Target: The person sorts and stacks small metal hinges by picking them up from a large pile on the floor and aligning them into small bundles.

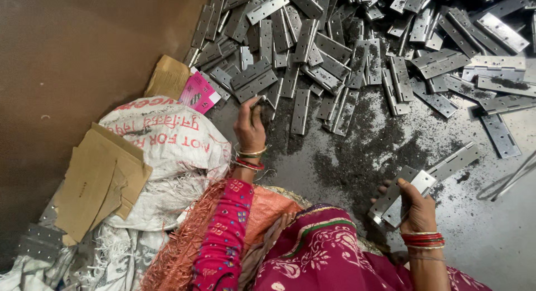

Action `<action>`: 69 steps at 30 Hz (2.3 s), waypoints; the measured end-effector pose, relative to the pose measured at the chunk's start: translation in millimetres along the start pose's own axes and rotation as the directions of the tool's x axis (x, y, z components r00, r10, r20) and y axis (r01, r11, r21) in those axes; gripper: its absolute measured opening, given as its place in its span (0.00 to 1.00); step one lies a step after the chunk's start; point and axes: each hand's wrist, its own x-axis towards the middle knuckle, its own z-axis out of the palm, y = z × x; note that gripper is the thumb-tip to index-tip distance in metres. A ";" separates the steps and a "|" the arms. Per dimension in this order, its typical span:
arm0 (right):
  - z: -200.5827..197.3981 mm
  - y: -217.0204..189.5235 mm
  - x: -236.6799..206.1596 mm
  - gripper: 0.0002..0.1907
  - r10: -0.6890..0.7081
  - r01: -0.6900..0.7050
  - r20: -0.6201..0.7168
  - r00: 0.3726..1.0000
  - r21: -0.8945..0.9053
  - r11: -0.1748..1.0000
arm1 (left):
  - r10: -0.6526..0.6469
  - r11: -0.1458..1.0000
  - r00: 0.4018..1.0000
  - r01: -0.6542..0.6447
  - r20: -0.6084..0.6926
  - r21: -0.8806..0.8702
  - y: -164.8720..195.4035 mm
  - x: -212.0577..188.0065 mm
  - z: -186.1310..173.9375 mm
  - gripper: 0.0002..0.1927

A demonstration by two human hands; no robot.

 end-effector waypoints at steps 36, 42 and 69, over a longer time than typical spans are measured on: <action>0.6 3.4 -2.5 0.14 0.039 -0.038 -0.003 0.999 0.228 0.973 | -0.300 0.710 0.824 -0.143 0.480 0.690 61.4 -2.1 86.9 0.25; -1.9 4.6 -3.1 0.14 0.043 -0.053 0.040 0.998 0.283 0.958 | -0.288 0.756 0.870 -0.050 0.401 0.653 64.8 -2.9 102.1 0.29; -22.7 18.3 1.1 0.24 -0.118 0.092 0.115 0.986 0.210 0.973 | 0.033 0.900 0.305 0.405 0.952 -0.161 224.5 -102.9 79.9 0.11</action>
